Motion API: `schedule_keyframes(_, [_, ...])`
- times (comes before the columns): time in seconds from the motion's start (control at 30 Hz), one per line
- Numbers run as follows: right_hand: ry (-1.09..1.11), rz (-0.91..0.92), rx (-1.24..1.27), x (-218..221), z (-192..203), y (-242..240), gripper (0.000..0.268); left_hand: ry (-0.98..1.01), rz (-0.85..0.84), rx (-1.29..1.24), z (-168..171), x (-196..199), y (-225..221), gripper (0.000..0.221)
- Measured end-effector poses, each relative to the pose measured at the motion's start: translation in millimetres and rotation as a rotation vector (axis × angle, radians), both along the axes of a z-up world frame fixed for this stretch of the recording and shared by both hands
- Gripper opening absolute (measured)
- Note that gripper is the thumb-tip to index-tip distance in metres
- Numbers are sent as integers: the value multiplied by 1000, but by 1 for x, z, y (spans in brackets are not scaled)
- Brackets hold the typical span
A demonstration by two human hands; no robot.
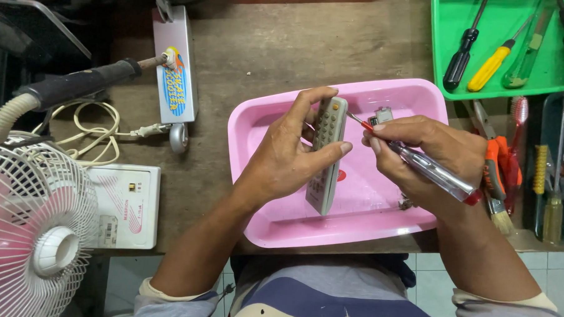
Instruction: Disassembling a remote control by removing screws with a screwdriver and prying the casing apart to inspect internal components.
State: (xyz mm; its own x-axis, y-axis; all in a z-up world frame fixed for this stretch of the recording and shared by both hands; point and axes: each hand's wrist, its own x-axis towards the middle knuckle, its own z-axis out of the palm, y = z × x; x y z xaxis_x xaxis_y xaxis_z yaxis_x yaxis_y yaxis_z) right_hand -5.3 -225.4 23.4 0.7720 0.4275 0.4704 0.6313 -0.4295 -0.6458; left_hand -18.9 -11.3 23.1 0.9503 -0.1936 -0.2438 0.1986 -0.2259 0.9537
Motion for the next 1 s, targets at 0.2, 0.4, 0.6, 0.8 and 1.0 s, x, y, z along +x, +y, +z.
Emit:
schedule_keyframes(0.2, [-90,-14,-25,2,2,0,14,-44,-7,12,-6,-1,0,58])
schedule_keyframes(0.4, [98,29,30,2,-9,-4,14,-44,4,5,-5,-2,0,58])
schedule_keyframes(0.6, [-57,-28,-60,2,-1,-3,13,-12,5,15,-1,-2,0,58])
schedule_keyframes(0.8, [-52,-23,-76,3,1,-2,12,-46,-12,45,-6,-2,2,57])
schedule_keyframes(1.0, [-63,138,-112,11,8,-6,15,-89,-11,108,-6,-2,0,54])
